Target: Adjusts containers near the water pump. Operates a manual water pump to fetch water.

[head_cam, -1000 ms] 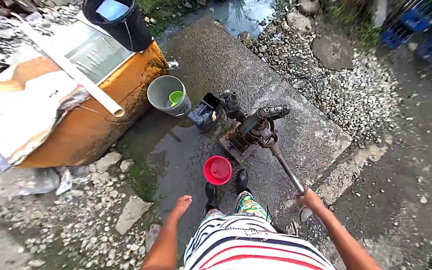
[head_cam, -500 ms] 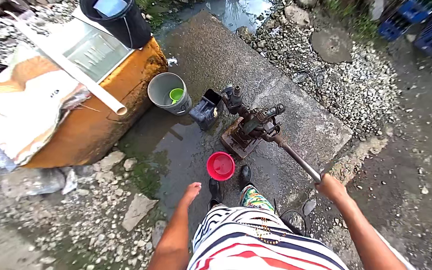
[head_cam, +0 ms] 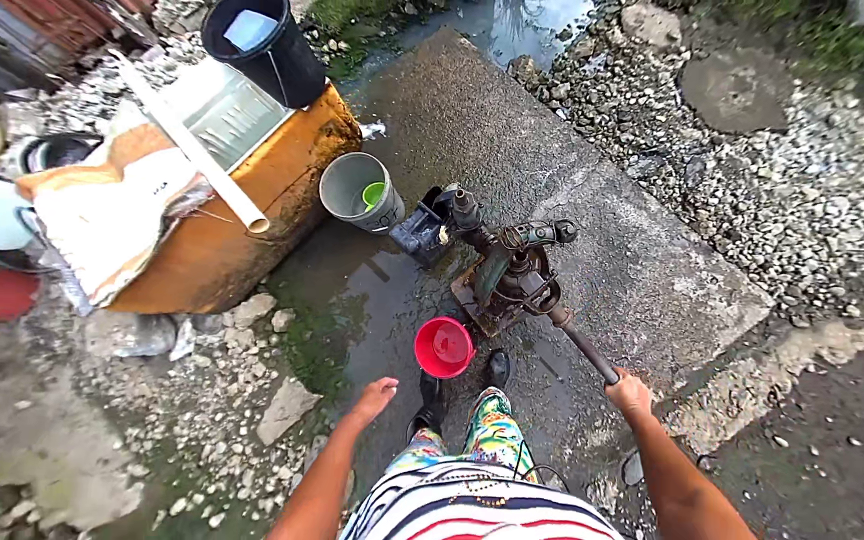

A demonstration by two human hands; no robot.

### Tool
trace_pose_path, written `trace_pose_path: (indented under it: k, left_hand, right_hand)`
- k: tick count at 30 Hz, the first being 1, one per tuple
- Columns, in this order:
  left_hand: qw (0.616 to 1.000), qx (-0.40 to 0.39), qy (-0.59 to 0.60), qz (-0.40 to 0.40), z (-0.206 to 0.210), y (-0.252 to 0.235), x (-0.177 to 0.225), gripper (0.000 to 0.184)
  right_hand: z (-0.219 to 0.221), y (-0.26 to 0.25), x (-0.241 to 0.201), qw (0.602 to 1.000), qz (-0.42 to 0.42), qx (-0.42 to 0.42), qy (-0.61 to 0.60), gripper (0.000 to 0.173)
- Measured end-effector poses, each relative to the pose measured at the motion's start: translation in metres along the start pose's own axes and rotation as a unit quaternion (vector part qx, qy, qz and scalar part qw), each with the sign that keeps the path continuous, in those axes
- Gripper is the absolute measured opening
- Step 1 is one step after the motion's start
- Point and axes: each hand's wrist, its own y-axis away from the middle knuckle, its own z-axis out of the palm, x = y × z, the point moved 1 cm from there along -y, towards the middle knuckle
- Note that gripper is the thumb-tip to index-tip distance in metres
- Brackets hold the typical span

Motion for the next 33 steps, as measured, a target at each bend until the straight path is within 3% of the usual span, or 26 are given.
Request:
trace_pose_path:
  k: [5, 9, 14, 17, 19, 22, 27, 33]
  left_hand:
    - [1.0, -0.001, -0.028, 0.014, -0.005, 0.013, -0.013, 0.036]
    - [1.0, -0.005, -0.017, -0.002, -0.007, 0.007, -0.047, 0.035]
    - [0.999, -0.027, -0.002, -0.037, -0.006, -0.008, -0.087, 0.036]
    - [0.998, -0.032, 0.025, -0.056, -0.006, -0.015, -0.097, 0.036]
    - [0.997, -0.032, 0.034, -0.064, -0.005, -0.019, -0.101, 0.036]
    - [0.996, -0.028, 0.06, -0.061, -0.003, -0.02, -0.096, 0.036]
    - [0.996, -0.028, 0.064, -0.047, 0.0, -0.02, -0.069, 0.037]
    - [0.998, -0.007, 0.036, -0.054, 0.0, -0.016, -0.046, 0.036]
  right_hand:
    - [0.051, -0.013, -0.024, 0.981, 0.032, -0.113, -0.152, 0.039]
    - [0.071, 0.055, -0.021, 0.982, 0.017, -0.097, -0.162, 0.033]
    - [-0.021, 0.181, -0.013, 0.999, 0.026, -0.019, -0.033, 0.051]
    - [-0.093, 0.254, -0.043, 0.997, 0.019, 0.04, 0.063, 0.057]
    - [-0.122, 0.274, -0.065, 0.993, 0.022, 0.054, 0.098, 0.054]
    - [-0.124, 0.266, -0.077, 0.995, 0.037, 0.023, 0.094, 0.048]
    - [-0.054, 0.192, -0.031, 0.998, 0.057, 0.009, 0.009, 0.035]
    - [-0.037, 0.105, 0.003, 0.997, 0.029, 0.062, 0.044, 0.043]
